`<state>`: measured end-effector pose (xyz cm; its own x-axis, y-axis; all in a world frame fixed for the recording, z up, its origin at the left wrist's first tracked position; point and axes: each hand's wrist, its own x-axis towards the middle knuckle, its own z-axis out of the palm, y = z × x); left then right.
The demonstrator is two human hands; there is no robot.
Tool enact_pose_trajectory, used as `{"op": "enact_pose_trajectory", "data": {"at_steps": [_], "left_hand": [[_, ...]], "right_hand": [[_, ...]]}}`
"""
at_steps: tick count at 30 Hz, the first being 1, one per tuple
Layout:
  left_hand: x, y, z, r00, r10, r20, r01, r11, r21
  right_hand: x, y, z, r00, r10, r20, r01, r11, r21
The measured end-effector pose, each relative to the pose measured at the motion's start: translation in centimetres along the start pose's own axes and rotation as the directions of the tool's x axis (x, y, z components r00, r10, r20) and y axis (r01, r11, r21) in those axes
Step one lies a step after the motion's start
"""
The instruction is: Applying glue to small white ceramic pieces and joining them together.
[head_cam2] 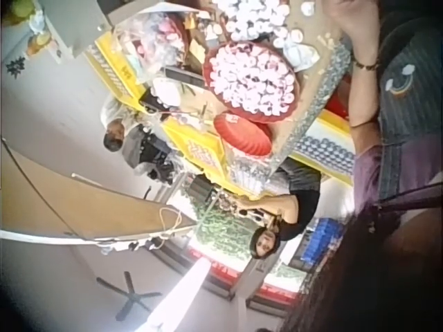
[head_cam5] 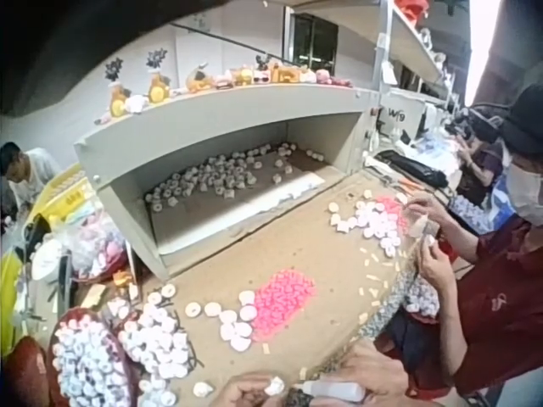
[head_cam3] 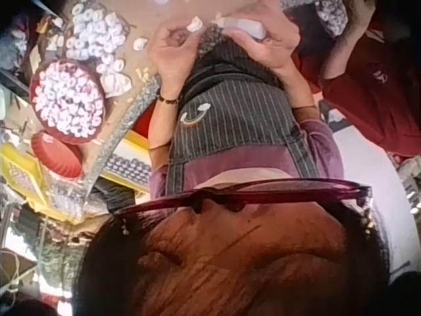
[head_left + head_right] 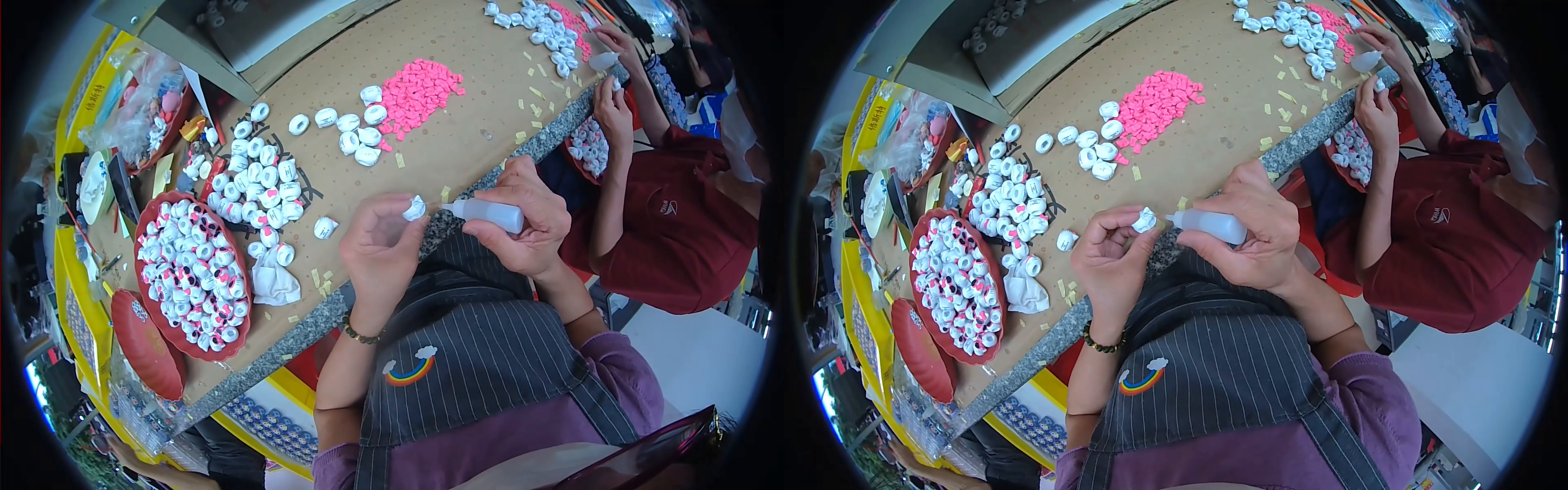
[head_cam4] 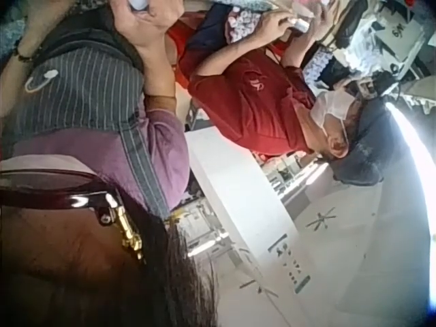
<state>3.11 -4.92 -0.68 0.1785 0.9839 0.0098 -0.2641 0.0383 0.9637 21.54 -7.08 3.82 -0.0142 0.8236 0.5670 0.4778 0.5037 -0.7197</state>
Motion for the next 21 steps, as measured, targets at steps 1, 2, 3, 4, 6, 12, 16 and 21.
{"op": "enact_pose_trajectory", "data": {"at_steps": [1,2,3,4,6,12,16,21], "left_hand": [[-0.02,-0.02,0.0,1.0,-0.002,-0.003,0.002,1.0,0.007],[-0.05,-0.02,0.01,1.0,-0.003,-0.001,0.003,1.0,0.007],[-0.08,-0.02,0.03,1.0,0.001,-0.005,-0.001,1.0,0.006],[-0.11,0.0,0.04,1.0,0.005,-0.008,-0.005,1.0,0.006],[-0.15,0.03,0.03,1.0,0.006,-0.007,-0.005,1.0,0.022],[-0.15,0.04,0.15,1.0,0.004,-0.011,-0.004,1.0,0.024],[-0.06,0.06,0.2,1.0,0.005,-0.017,-0.004,0.999,0.041],[0.0,-0.43,0.0,0.999,0.034,-0.007,-0.034,0.997,0.067]], "right_hand": [[0.0,-0.04,-0.07,1.0,0.001,-0.001,-0.001,1.0,-0.001],[0.03,-0.09,-0.15,1.0,0.0,0.007,0.0,1.0,-0.007],[0.02,-0.1,-0.23,1.0,-0.001,0.015,0.001,1.0,-0.012],[-0.05,-0.05,-0.24,1.0,0.0,0.014,0.0,1.0,-0.013],[-0.23,0.09,-0.27,1.0,0.006,0.022,-0.006,1.0,0.018],[-0.36,0.08,-0.34,0.999,0.032,0.01,-0.032,0.999,0.018],[-0.57,0.23,-0.37,1.0,0.027,-0.005,-0.027,0.999,0.039],[-0.48,0.39,-0.31,0.999,0.035,-0.005,-0.035,0.999,0.02]]}}
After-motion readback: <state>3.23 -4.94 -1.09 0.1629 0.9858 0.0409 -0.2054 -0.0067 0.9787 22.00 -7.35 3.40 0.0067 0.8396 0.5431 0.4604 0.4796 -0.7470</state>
